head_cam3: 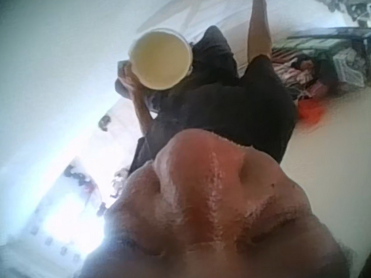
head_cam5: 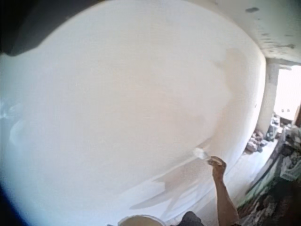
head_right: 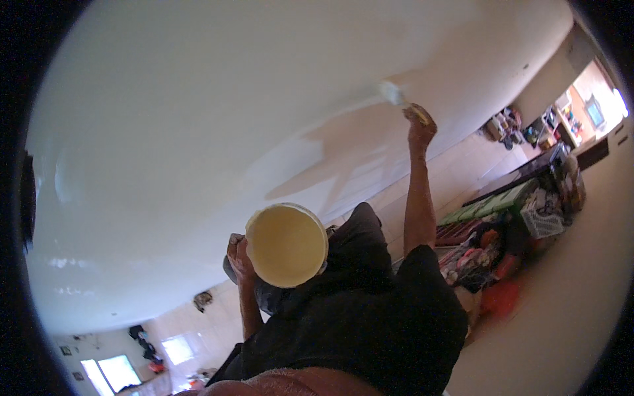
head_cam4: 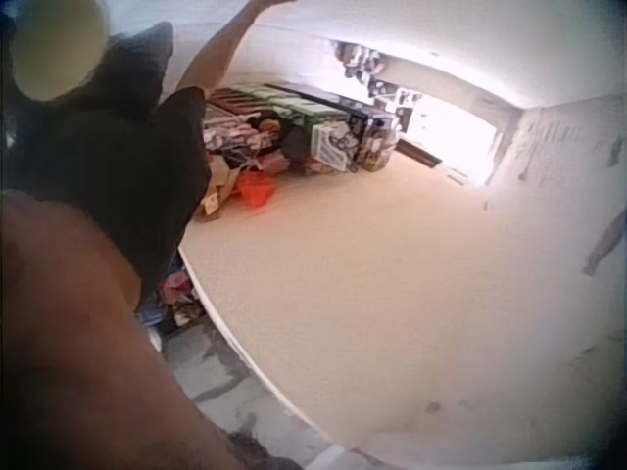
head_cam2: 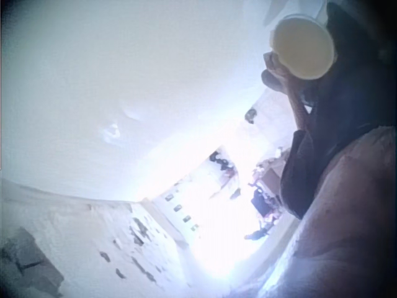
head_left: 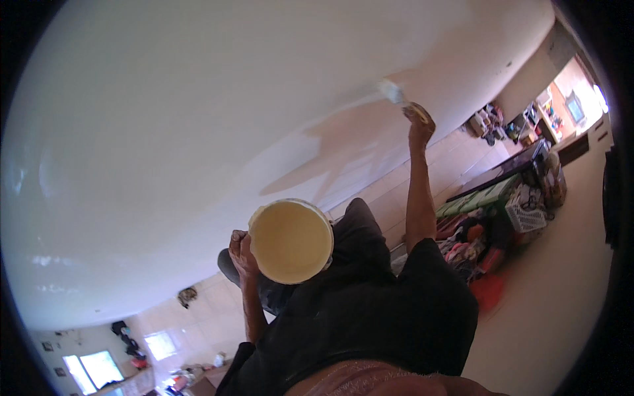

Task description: The person paints a wall using a paintbrush and a bucket of paint, repeatedly dipping the brush into the bucket and applying paint to the surface in long strokes.

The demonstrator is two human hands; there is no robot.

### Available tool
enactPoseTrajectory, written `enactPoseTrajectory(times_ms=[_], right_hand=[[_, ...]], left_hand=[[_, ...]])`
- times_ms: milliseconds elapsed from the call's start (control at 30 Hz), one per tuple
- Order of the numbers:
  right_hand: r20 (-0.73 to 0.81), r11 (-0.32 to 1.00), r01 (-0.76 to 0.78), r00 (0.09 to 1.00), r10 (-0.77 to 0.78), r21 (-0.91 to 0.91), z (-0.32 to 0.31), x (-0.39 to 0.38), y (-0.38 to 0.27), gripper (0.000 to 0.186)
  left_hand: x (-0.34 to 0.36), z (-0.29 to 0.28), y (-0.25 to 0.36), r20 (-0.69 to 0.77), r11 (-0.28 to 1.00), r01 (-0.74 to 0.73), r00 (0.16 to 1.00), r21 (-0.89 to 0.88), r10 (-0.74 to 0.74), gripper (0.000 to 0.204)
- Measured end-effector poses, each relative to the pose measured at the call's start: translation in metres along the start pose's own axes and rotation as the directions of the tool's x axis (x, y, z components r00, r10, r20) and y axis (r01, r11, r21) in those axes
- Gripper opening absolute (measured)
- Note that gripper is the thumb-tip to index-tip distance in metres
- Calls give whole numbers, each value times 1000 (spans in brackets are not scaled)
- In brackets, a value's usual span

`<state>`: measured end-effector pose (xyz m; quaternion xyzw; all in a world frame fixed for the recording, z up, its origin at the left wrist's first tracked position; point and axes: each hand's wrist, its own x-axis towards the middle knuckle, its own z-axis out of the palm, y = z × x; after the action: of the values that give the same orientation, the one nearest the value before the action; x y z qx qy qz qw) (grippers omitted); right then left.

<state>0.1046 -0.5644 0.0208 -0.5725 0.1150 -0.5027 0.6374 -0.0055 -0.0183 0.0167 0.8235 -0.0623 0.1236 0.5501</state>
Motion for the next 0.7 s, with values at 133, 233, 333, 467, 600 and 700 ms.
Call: enactPoseTrajectory(times_ms=[133,233,333,467,600,700], right_hand=[[-188,987,47,979,-75,-151,-36,34,9,20],[-149,993,55,986,-70,-103,-27,16,-23,21],[-44,998,-23,999,20,-60,-4,-18,-78,22],[328,999,40,943,-47,30,33,-68,-160,21],[628,998,-30,776,55,-50,72,-124,-196,23],[850,944,13,441,289,-328,111,-167,-217,20]], left_hand=[[-1,2,-7,75,883,-375,926,281,370,7],[3,-1,0,74,864,-409,911,295,406,8],[0,-1,-1,1,996,-71,998,61,71,17],[-4,-2,-6,20,991,-62,998,122,60,6],[2,-1,0,-2,943,-267,962,201,272,21],[-2,-4,14,-36,991,123,991,-61,-126,21]])
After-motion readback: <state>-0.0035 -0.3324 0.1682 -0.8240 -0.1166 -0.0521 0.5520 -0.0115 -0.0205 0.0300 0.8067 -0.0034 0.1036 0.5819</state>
